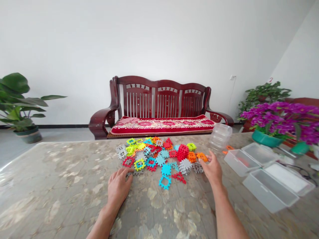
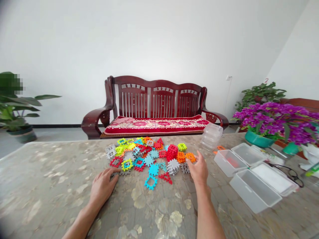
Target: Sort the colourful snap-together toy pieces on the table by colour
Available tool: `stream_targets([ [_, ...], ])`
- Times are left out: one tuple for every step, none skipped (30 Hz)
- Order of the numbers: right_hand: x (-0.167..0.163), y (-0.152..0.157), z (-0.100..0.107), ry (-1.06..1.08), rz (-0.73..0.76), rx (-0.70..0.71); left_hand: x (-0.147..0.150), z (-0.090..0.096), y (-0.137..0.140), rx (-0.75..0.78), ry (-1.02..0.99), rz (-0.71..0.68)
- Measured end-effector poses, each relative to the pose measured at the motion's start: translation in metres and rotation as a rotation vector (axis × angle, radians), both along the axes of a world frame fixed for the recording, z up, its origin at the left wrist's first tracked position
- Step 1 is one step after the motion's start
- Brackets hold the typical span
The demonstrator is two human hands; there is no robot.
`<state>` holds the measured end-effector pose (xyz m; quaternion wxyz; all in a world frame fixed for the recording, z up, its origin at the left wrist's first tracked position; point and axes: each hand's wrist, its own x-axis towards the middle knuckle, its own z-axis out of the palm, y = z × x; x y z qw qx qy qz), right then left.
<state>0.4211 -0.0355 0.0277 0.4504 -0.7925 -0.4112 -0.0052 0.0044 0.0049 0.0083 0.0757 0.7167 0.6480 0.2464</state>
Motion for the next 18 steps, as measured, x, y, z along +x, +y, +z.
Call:
stream_targets([
  [-0.002,0.0,0.0,-0.002,0.007,0.001,0.0,0.0,0.0,0.002,-0.001,0.001],
  [-0.003,0.001,0.0,-0.002,0.014,0.008,0.0,0.0,0.0,0.003,-0.001,0.001],
  [-0.005,0.003,-0.001,-0.002,0.021,0.017,0.0,0.0,-0.001,0.002,-0.001,0.001],
  [-0.006,0.004,-0.002,-0.002,0.026,0.028,0.0,0.0,-0.001,0.0,-0.001,0.002],
  [-0.007,0.006,-0.003,-0.001,0.031,0.039,0.0,0.0,-0.001,-0.003,0.001,0.003],
  [-0.007,0.007,-0.003,0.0,0.033,0.047,0.0,0.0,-0.001,-0.006,0.001,0.003],
  [-0.007,0.009,-0.004,0.005,0.032,0.051,0.0,-0.001,-0.001,-0.007,0.001,0.003],
  [-0.006,0.012,-0.005,0.012,0.03,0.055,0.0,-0.001,-0.001,-0.007,-0.001,0.001],
  [-0.006,0.014,-0.005,0.021,0.024,0.057,0.0,-0.001,-0.001,-0.007,-0.003,0.0],
  [-0.005,0.016,-0.005,0.031,0.017,0.059,0.0,-0.001,-0.001,-0.007,-0.005,-0.003],
  [-0.004,0.019,-0.005,0.042,0.009,0.064,0.0,-0.002,0.0,-0.007,-0.007,-0.005],
  [-0.004,0.022,-0.005,0.054,0.003,0.07,-0.001,-0.002,0.0,-0.009,-0.008,-0.006],
  [-0.003,0.025,-0.005,0.067,0.0,0.077,-0.001,-0.002,0.0,-0.012,-0.008,-0.005],
  [-0.003,0.028,-0.005,0.08,0.001,0.084,-0.001,-0.003,0.0,-0.015,-0.009,-0.002],
  [-0.003,0.031,-0.005,0.092,0.005,0.09,-0.001,-0.003,0.001,-0.017,-0.009,0.001],
  [-0.003,0.034,-0.006,0.102,0.014,0.097,-0.001,-0.003,0.001,-0.017,-0.008,0.005],
  [-0.004,0.037,-0.007,0.11,0.025,0.103,-0.001,-0.003,0.001,-0.016,-0.008,0.008],
  [-0.004,0.039,-0.009,0.114,0.038,0.109,-0.001,-0.003,0.001,-0.015,-0.008,0.01],
])
